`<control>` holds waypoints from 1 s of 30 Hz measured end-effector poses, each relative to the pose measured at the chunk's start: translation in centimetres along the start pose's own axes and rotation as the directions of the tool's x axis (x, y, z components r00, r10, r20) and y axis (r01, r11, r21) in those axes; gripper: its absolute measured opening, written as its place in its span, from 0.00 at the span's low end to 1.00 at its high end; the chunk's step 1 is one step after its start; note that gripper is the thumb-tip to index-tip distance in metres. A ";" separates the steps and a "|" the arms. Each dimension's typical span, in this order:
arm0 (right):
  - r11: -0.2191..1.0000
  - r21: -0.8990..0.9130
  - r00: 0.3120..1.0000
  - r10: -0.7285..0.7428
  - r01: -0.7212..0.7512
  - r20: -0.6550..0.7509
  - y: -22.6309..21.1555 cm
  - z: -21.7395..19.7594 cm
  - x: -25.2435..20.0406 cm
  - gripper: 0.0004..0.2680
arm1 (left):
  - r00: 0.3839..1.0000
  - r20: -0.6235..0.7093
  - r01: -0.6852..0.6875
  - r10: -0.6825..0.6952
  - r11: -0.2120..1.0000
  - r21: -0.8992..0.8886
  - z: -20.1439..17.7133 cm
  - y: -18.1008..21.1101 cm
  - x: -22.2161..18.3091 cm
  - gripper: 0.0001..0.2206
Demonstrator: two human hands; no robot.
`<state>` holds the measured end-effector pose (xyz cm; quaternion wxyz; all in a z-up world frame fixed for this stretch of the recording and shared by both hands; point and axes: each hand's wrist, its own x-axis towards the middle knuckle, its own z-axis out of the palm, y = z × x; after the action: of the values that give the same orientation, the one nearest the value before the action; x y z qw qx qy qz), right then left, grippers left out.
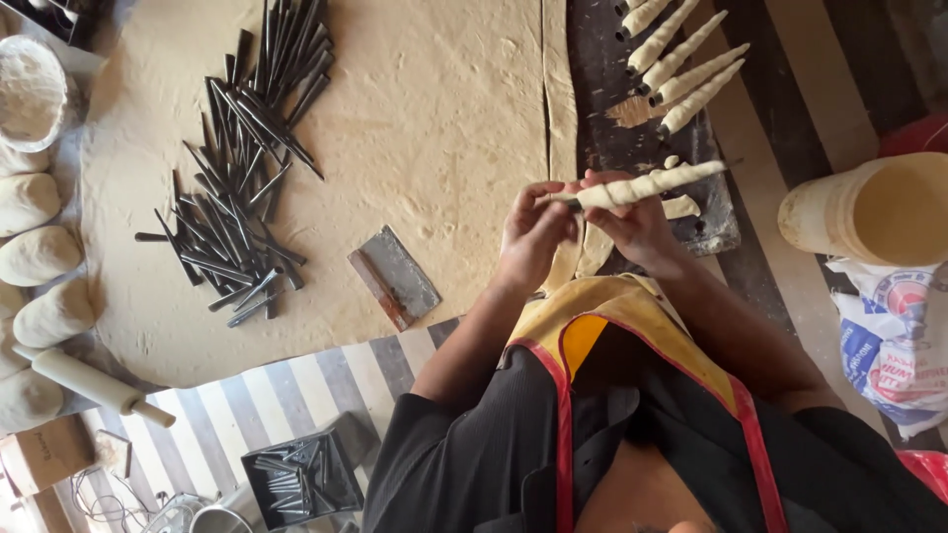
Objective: The person is cutting strips of dough and wrapping them around metal cone molds to form pastry shells.
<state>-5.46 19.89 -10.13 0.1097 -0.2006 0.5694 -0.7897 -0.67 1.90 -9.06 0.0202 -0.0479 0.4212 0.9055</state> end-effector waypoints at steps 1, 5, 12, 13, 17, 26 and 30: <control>1.000 -0.015 1.000 -0.017 0.017 0.014 -0.1 0.0 -0.1 0.17 | 0.996 0.015 0.085 -0.084 0.992 -0.088 -0.2 0.2 -0.2 0.05; 0.989 -0.092 0.992 -0.105 0.112 0.071 1.0 -0.5 -0.6 0.15 | 0.999 0.027 -0.034 0.031 0.993 0.117 0.5 0.6 -0.9 0.09; 0.999 0.054 1.000 0.004 -0.005 0.008 0.5 -0.2 -2.1 0.12 | 0.975 0.035 0.223 -0.221 0.969 -0.102 1.6 1.4 -1.3 0.08; 0.999 0.018 0.999 0.047 -0.047 0.014 0.4 -0.3 -2.1 0.11 | 0.986 -0.015 0.164 -0.164 0.985 -0.047 0.8 0.0 -1.3 0.07; 0.999 -0.047 0.999 0.013 -0.012 0.030 0.9 -1.0 -1.5 0.13 | 0.984 0.052 -0.180 0.172 0.949 0.258 1.4 -1.8 -1.4 0.09; 0.998 -0.015 0.987 0.068 -0.066 0.146 1.6 -3.9 -1.1 0.13 | 0.994 -0.083 -0.059 0.071 0.989 0.134 2.0 -3.8 -1.3 0.04; 0.982 0.078 0.969 0.156 -0.174 0.191 0.5 -4.9 0.1 0.14 | 0.982 -0.092 -0.124 0.165 0.930 0.346 3.3 -4.1 -1.1 0.08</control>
<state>-7.72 23.89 -11.87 0.2364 -0.2192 0.5336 -0.7819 0.54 7.10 -9.93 -0.0641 -0.0668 0.5736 0.8139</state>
